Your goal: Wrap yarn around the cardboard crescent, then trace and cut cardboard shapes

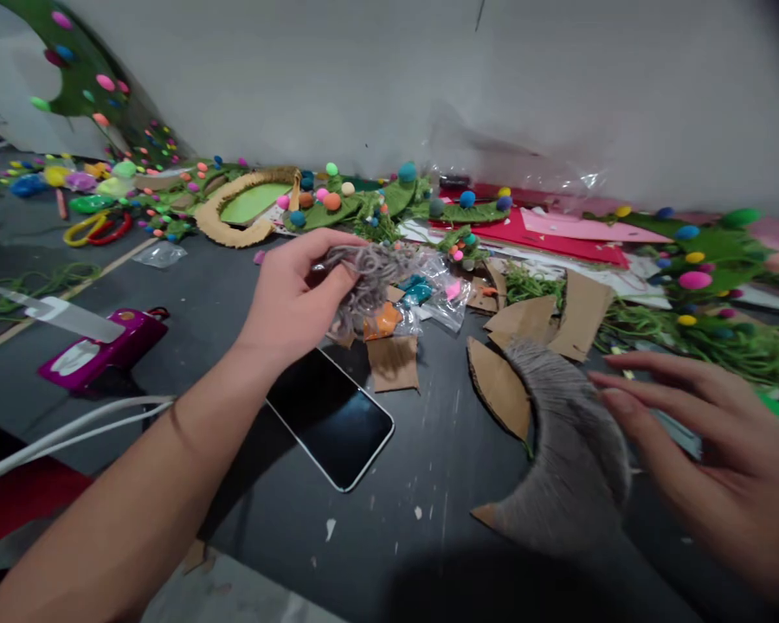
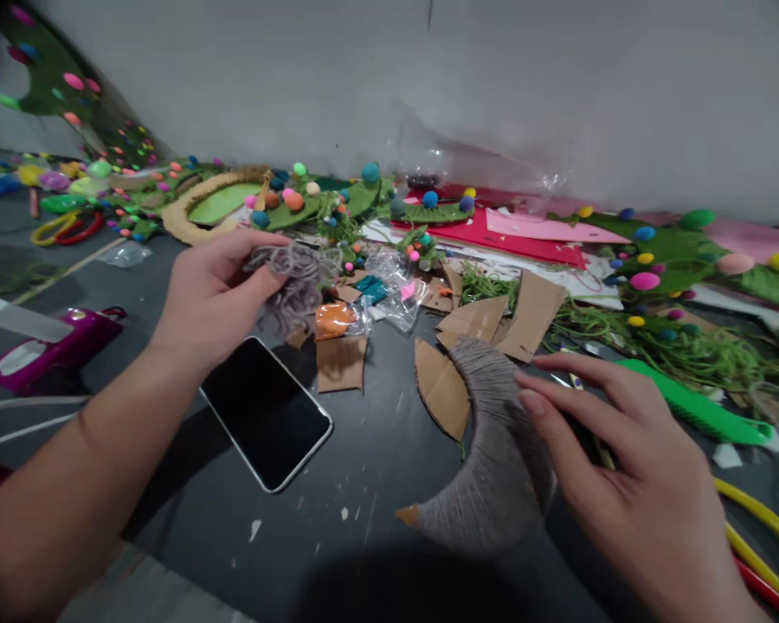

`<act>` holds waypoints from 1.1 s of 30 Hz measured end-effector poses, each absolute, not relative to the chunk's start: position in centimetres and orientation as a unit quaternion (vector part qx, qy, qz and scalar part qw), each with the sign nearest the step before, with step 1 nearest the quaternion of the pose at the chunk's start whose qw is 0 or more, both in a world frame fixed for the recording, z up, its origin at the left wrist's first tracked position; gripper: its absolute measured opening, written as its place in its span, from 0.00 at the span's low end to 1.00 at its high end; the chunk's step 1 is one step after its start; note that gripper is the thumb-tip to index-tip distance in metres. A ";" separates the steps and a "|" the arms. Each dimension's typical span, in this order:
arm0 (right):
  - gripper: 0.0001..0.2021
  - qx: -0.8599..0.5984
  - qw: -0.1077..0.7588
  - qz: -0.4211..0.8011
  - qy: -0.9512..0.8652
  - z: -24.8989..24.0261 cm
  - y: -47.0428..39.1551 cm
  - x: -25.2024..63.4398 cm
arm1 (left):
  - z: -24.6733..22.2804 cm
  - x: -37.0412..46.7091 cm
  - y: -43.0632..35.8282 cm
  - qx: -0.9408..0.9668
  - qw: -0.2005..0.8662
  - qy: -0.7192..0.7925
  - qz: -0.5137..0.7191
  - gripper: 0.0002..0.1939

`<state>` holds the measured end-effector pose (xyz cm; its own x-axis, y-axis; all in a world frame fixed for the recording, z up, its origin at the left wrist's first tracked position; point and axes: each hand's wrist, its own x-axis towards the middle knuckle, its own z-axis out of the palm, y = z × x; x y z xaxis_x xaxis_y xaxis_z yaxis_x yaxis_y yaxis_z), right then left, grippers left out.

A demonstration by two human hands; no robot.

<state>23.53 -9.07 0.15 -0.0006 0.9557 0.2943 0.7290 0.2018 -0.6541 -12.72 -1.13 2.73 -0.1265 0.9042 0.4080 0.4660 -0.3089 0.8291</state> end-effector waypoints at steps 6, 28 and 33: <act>0.22 -0.547 0.293 0.461 -0.634 1.8 -9.8 18.2 | 1.9 -7.4 -4.1 0.479 0.520 0.472 0.526 0.08; 0.16 -0.472 0.354 0.494 -0.638 2.4 -4.3 18.8 | 1.6 -9.4 -1.0 0.389 0.549 0.492 0.552 0.18; 0.08 -0.462 0.459 0.492 -0.578 1.6 -2.9 20.0 | 1.8 -11.2 0.2 0.378 0.512 0.501 0.586 0.20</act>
<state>20.00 -2.94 1.61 -0.1527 0.9854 0.0752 0.0825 0.0885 -0.9927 -11.25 0.21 1.81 -0.1893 0.9794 -0.0697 -0.2211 0.0267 0.9749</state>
